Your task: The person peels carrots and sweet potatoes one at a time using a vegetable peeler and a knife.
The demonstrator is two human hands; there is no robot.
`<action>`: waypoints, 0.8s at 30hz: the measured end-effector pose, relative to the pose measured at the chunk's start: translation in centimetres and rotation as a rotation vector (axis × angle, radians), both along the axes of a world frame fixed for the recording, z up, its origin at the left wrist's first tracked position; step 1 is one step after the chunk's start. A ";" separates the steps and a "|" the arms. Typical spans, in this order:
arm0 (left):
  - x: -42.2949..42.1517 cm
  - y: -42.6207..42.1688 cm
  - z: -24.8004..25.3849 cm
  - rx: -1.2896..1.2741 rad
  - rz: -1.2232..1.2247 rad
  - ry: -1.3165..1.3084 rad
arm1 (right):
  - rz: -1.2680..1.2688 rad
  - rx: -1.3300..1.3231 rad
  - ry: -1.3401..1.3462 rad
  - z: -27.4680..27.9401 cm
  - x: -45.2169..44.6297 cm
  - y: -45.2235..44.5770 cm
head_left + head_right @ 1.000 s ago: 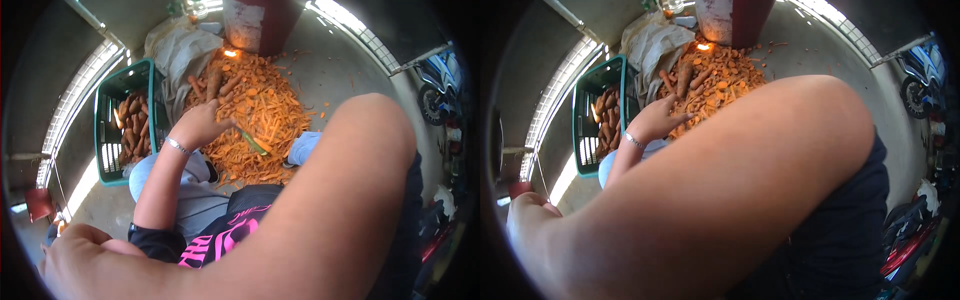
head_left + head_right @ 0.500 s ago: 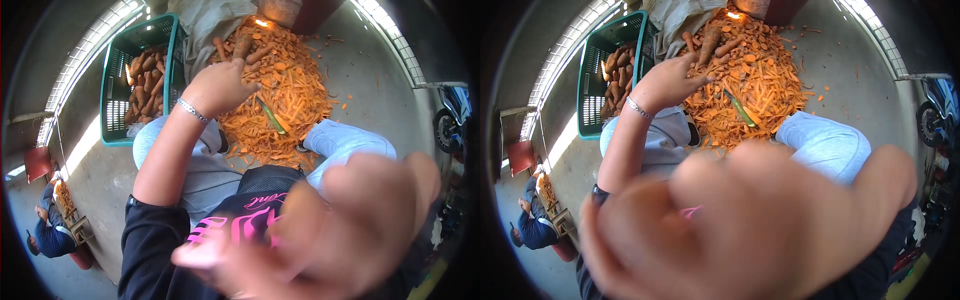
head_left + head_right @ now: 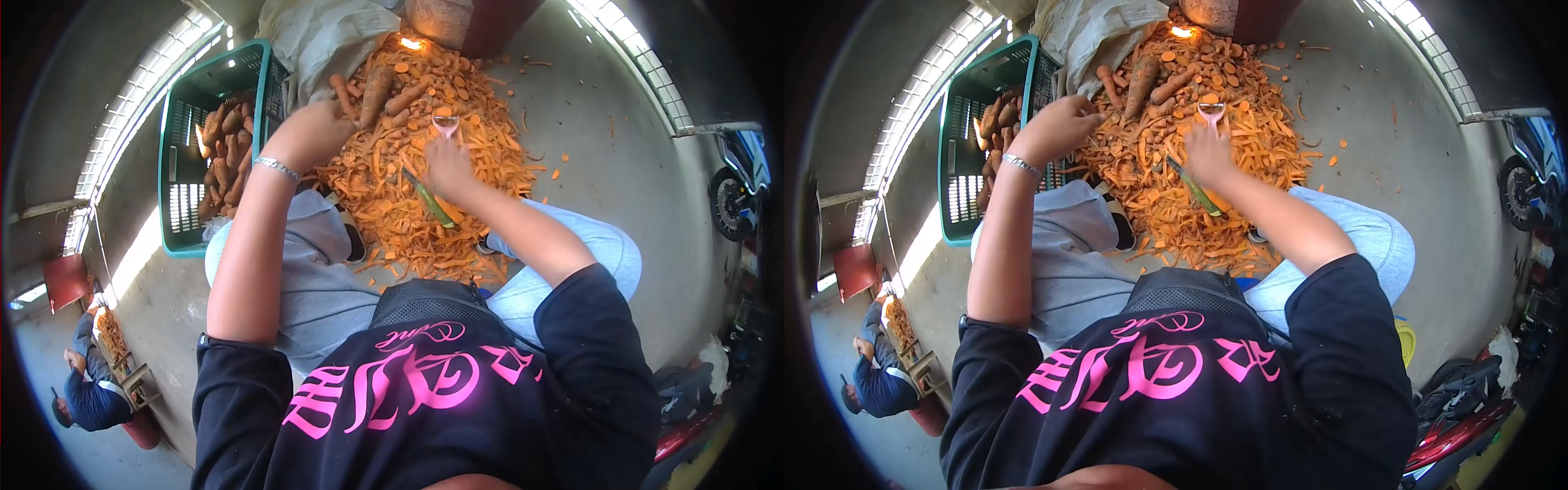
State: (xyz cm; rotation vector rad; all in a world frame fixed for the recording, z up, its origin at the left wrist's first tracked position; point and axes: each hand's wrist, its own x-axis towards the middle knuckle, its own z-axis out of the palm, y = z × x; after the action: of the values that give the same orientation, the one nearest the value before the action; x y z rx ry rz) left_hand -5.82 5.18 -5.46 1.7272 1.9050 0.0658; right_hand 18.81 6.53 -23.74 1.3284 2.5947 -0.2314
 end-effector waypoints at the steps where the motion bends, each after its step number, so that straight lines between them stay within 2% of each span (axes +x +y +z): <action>1: 0.2 1.1 -0.6 -0.076 -0.021 -0.015 | 0.024 -0.092 -0.010 -0.6 -0.5 -1.4; 2: 0.4 2.3 -1.7 -0.158 -0.042 -0.036 | 0.100 -0.118 -0.004 -0.9 -0.6 -2.8; 3: 0.6 3.7 -4.3 -0.090 -0.050 0.008 | 0.179 -0.147 -0.001 -1.2 -0.4 -4.0; 6: 1.7 8.0 -8.8 -0.168 -0.213 0.106 | 0.053 -0.250 0.052 -6.4 0.6 -6.3; 8: 2.3 10.8 -15.1 -0.147 -0.206 0.148 | 0.062 -0.269 0.076 -6.7 1.4 -6.0; 10: 3.8 11.8 -18.2 -0.143 -0.193 0.152 | 0.053 -0.269 0.118 -7.0 1.7 -5.6; 12: 5.8 11.5 -20.9 0.078 -0.091 0.205 | 0.026 -0.252 0.161 -7.2 2.3 -5.3; 13: 6.7 11.5 -21.8 0.078 -0.076 0.246 | 0.018 -0.291 0.152 -6.8 2.3 -5.0; 15: 7.2 11.6 -22.9 0.071 -0.039 0.343 | -0.070 -0.406 0.128 -5.5 1.8 -4.4; 18: 8.2 12.3 -22.5 -0.085 -0.068 0.490 | -0.203 -0.633 0.069 -2.7 0.8 -3.0; 22: 6.9 12.0 -20.5 -0.017 -0.098 0.425 | -0.180 -0.731 0.083 -1.8 0.2 -0.8; 23: 6.3 11.8 -20.1 0.077 -0.084 0.395 | -0.177 -0.753 0.085 -1.3 0.2 -0.1; 24: 5.4 12.3 -19.4 0.001 -0.079 0.312 | -0.235 -0.800 0.144 -1.0 0.3 0.7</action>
State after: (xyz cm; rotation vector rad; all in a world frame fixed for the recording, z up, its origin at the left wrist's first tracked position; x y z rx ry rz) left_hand -0.41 17.51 -24.83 1.9005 2.0486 -0.2456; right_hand 19.15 7.21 -24.70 1.2971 2.0361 -1.2784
